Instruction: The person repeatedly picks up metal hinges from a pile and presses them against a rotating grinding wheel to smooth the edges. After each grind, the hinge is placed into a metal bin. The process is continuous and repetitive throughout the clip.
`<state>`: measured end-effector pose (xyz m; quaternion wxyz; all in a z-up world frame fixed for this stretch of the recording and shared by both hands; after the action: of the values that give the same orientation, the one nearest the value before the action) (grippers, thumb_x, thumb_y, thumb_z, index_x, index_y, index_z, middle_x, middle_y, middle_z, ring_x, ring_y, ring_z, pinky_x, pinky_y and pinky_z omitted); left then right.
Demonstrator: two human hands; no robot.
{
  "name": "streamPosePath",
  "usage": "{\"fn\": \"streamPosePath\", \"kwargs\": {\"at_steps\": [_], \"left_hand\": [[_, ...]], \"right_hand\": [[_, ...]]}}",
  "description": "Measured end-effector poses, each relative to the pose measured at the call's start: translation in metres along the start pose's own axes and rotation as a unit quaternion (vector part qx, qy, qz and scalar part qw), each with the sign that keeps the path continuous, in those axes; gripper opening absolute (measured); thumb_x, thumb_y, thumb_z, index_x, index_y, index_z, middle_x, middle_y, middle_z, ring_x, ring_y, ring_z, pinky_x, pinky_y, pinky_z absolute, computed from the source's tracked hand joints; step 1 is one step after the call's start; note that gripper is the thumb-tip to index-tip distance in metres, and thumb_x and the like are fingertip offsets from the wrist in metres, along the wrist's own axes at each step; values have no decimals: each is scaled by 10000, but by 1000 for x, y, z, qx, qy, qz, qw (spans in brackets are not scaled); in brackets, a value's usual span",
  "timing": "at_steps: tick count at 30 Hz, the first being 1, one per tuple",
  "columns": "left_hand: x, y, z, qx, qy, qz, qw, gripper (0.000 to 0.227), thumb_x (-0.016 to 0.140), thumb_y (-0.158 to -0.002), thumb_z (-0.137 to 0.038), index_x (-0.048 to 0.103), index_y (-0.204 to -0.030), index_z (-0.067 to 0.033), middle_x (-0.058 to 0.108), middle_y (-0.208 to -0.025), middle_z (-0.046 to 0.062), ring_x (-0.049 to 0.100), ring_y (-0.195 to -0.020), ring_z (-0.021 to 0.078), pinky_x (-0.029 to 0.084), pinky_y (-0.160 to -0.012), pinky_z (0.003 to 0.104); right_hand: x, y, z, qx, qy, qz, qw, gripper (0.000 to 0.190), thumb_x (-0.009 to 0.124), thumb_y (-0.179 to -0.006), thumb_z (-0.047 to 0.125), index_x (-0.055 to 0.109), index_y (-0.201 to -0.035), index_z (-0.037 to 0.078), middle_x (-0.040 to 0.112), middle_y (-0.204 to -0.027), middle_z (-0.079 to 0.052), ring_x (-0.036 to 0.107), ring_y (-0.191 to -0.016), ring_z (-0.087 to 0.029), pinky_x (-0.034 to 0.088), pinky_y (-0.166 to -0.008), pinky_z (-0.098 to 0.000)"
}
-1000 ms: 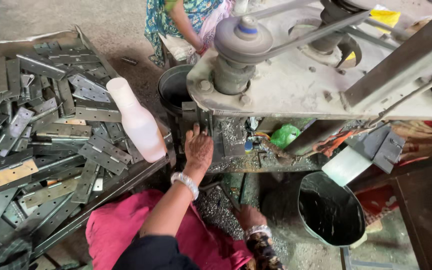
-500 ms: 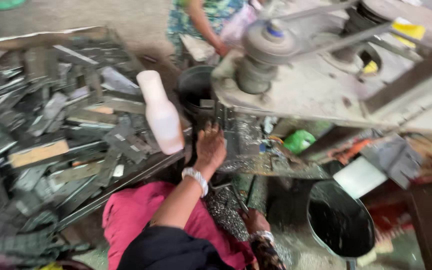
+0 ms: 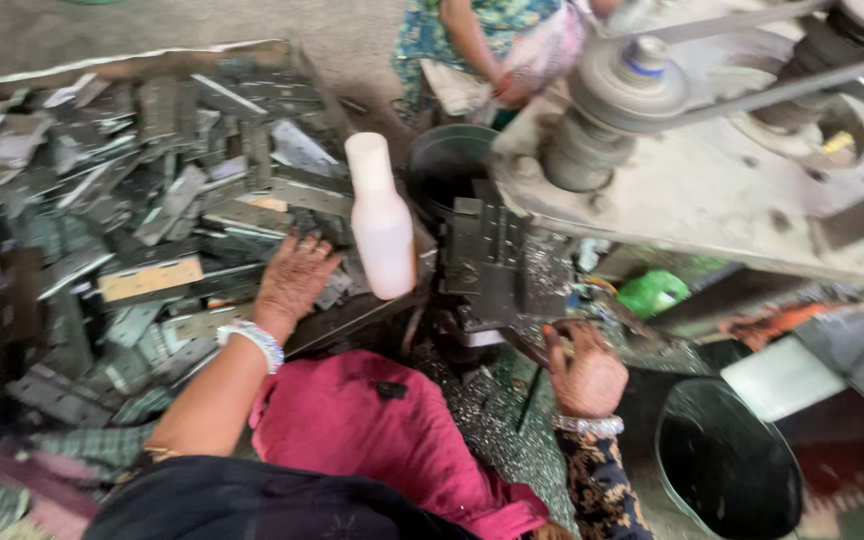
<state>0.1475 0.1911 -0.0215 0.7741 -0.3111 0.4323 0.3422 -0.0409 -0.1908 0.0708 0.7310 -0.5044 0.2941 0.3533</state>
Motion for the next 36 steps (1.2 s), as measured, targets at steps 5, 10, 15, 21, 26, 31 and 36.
{"fn": "streamPosePath", "kwargs": {"at_steps": [5, 10, 15, 21, 26, 31, 36], "left_hand": [[8, -5, -21, 85, 23, 32, 996, 401, 507, -937, -211, 627, -1319, -242, 560, -1463, 36, 482, -1386, 236, 333, -1161, 469], [-2, -5, -30, 97, 6, 38, 995, 436, 521, -937, -190, 609, -1363, -220, 599, -1382, 20, 502, -1356, 214, 337, -1185, 473], [-6, -5, -39, 118, -25, 164, 979, 334, 515, -988, -158, 625, -1302, -187, 625, -1299, 51, 533, -1342, 239, 515, -1030, 437], [-119, 22, -20, -54, 116, -24, 992, 330, 603, -797, -92, 693, -1112, -134, 627, -1271, 163, 613, -1191, 333, 589, -807, 433], [-170, 10, -51, -126, 380, 14, 916, 209, 664, -894, -93, 731, -1079, -165, 682, -1111, 109, 705, -990, 301, 580, -889, 434], [-189, -34, -159, -61, 349, -118, 928, 260, 626, -953, -39, 695, -1202, -70, 627, -1313, 159, 677, -958, 265, 578, -806, 392], [-161, -41, -268, 35, 178, -166, 969, 391, 628, -903, -107, 651, -1271, 23, 601, -1394, 170, 627, -1130, 266, 538, -975, 438]], "right_hand": [[12, 12, -16, 71, -4, 85, 994, 316, 669, -923, 450, 754, -1005, 157, 752, -1001, -91, 728, -823, -341, 561, -723, -456], [16, 33, -21, 83, -44, 104, 990, 327, 654, -935, 436, 737, -958, 120, 746, -957, -91, 722, -833, -341, 553, -718, -467], [11, 37, -26, 94, -67, 98, 989, 302, 660, -925, 396, 738, -983, 109, 738, -960, -103, 708, -833, -355, 547, -722, -471], [12, 35, -25, 92, -81, 105, 987, 271, 663, -906, 370, 742, -973, 119, 739, -976, -94, 702, -856, -354, 542, -734, -470], [16, 37, -27, 79, -72, 104, 989, 265, 655, -928, 357, 720, -972, 105, 736, -974, -93, 702, -881, -352, 542, -729, -473], [13, 41, -24, 55, -91, 88, 990, 263, 655, -871, 312, 716, -1010, 96, 737, -999, -105, 706, -847, -352, 547, -720, -471], [24, 44, -37, 124, -64, 143, 980, 313, 652, -932, 423, 721, -982, 122, 748, -978, -90, 713, -875, -339, 551, -750, -462]]}}
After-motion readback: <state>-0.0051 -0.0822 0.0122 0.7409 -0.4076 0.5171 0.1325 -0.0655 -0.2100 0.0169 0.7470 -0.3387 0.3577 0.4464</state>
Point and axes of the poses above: each hand's wrist, its own y-axis away from the middle knuckle, its own x-axis out of the palm, z = x × y, the point moved 9 cm from there along -y, towards the middle knuckle
